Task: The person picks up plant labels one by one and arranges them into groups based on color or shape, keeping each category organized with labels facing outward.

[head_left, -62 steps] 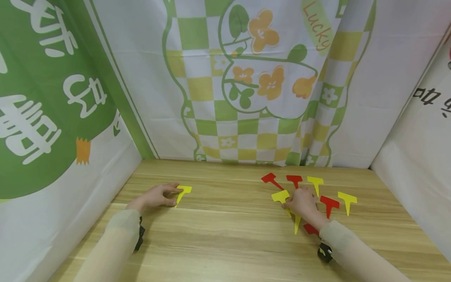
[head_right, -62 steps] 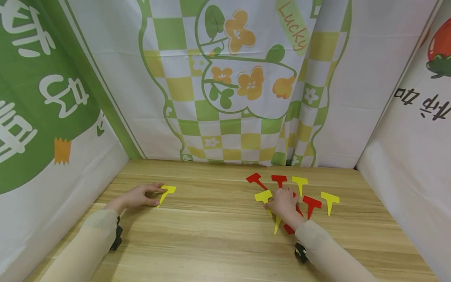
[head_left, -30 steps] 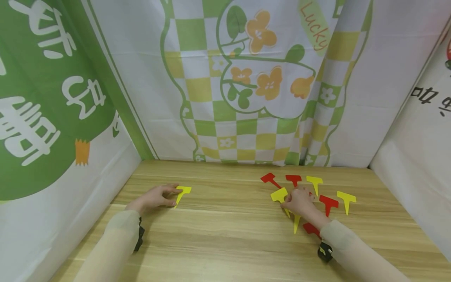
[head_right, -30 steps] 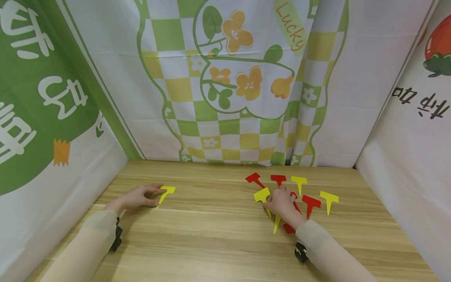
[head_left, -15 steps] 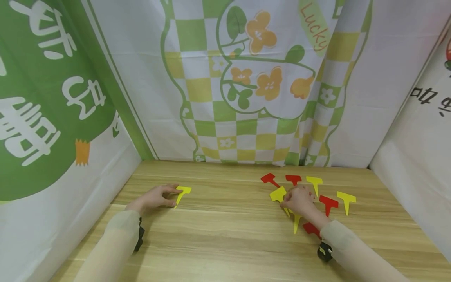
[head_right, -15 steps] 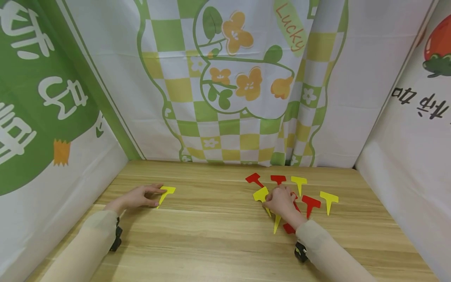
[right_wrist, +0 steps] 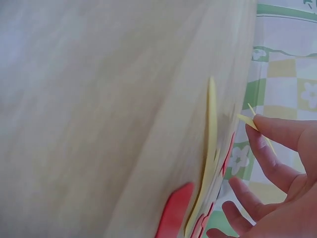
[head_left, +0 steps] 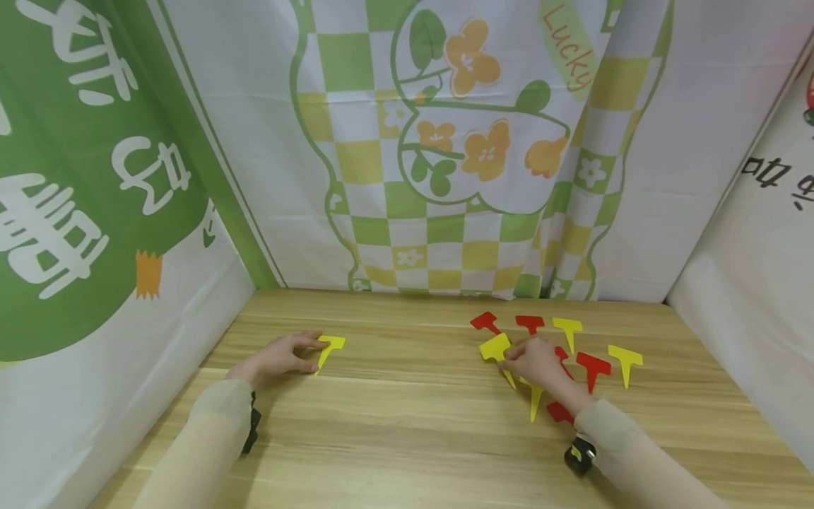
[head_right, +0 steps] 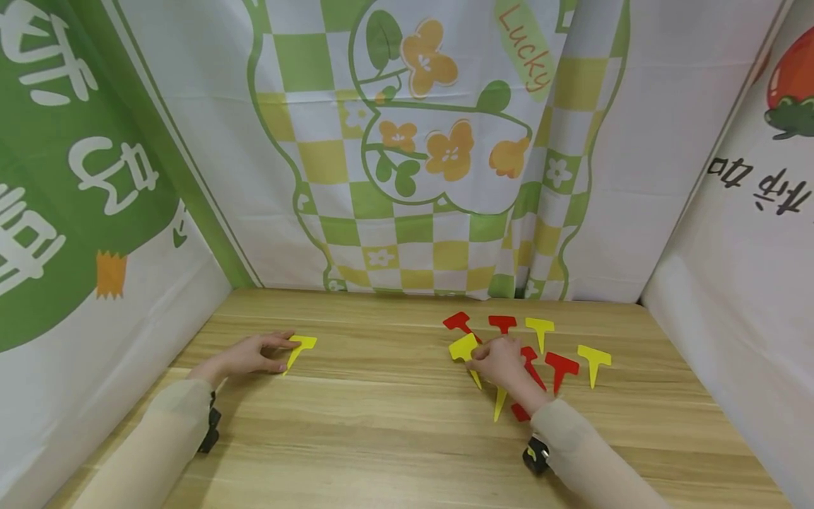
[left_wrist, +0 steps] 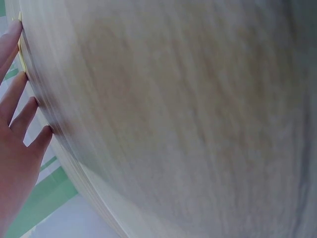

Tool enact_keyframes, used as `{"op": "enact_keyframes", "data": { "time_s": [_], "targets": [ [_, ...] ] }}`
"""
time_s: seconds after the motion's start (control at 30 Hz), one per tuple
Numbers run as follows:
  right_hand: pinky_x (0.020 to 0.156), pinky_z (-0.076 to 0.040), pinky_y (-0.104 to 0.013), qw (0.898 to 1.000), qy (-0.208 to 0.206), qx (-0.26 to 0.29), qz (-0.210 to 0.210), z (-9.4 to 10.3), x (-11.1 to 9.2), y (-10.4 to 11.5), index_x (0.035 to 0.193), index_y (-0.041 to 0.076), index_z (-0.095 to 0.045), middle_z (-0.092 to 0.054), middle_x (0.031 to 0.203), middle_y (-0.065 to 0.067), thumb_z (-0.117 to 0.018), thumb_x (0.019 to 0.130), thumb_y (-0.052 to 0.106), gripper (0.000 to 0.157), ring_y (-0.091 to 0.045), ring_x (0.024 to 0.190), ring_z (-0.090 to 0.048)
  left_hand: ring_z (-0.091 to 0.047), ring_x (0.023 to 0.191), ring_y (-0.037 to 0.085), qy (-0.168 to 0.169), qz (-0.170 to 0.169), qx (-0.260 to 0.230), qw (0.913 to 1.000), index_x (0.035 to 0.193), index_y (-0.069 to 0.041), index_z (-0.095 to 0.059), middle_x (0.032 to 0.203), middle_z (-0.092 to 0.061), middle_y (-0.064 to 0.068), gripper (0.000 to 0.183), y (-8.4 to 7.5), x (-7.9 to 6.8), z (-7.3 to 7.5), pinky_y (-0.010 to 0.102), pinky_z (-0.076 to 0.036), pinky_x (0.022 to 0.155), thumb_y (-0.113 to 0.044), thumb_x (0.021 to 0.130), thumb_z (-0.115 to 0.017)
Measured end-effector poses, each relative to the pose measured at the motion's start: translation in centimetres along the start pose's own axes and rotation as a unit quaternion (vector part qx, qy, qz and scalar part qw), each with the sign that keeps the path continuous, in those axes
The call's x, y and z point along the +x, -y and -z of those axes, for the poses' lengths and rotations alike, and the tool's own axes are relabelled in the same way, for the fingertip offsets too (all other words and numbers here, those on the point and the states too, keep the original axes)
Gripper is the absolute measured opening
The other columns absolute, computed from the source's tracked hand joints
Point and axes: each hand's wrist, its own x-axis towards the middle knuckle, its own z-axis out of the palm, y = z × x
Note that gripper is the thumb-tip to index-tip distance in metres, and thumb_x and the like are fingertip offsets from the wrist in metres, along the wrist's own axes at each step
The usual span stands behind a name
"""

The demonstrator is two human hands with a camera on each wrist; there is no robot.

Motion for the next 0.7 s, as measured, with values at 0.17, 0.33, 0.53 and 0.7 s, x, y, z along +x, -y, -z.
{"op": "enact_keyframes", "data": {
  "time_s": [0.17, 0.33, 0.53, 0.7],
  "targets": [
    [0.088, -0.05, -0.047, 1.0, -0.004, 0.02, 0.022, -0.2, -0.1, 0.4, 0.086, 0.003, -0.077, -0.071, 0.106, -0.018, -0.078, 0.077, 0.022, 0.022, -0.034, 0.104, -0.063, -0.011, 0.143, 0.044, 0.001, -0.002, 0.004, 1.0, 0.134, -0.007, -0.053, 0.156, -0.023, 0.017, 0.056, -0.1, 0.1, 0.0, 0.065, -0.011, 0.111, -0.023, 0.084, -0.072],
    [0.087, -0.052, -0.044, 1.0, 0.002, 0.03, -0.001, -0.7, 0.1, 0.6, 0.089, 0.002, -0.077, -0.071, 0.107, -0.016, -0.078, 0.077, 0.022, 0.024, -0.032, 0.103, -0.064, -0.012, 0.143, 0.045, 0.001, -0.006, 0.006, 1.0, 0.135, -0.007, -0.053, 0.155, -0.023, 0.018, 0.056, -0.1, 0.0, 0.0, 0.065, -0.011, 0.111, -0.024, 0.084, -0.071],
    [0.089, -0.051, -0.043, 0.999, 0.005, 0.036, -0.011, -1.2, 0.4, 1.5, 0.088, 0.006, -0.078, -0.071, 0.106, -0.013, -0.078, 0.077, 0.024, 0.021, -0.03, 0.103, -0.064, -0.013, 0.142, 0.045, 0.002, -0.014, 0.008, 0.9999, 0.135, -0.006, -0.053, 0.155, -0.024, 0.019, 0.057, 0.1, 0.1, 0.0, 0.064, -0.014, 0.111, -0.024, 0.084, -0.072],
    [0.087, -0.051, -0.043, 0.998, 0.004, 0.055, 0.002, -1.7, 0.3, 2.5, 0.083, 0.007, -0.078, -0.071, 0.102, -0.011, -0.078, 0.077, 0.021, 0.016, -0.026, 0.098, -0.064, -0.011, 0.142, 0.046, 0.003, -0.019, 0.007, 0.9998, 0.135, -0.007, -0.053, 0.155, -0.023, 0.019, 0.057, 0.3, 0.1, 0.0, 0.065, -0.015, 0.11, -0.025, 0.084, -0.072]
  ]
}}
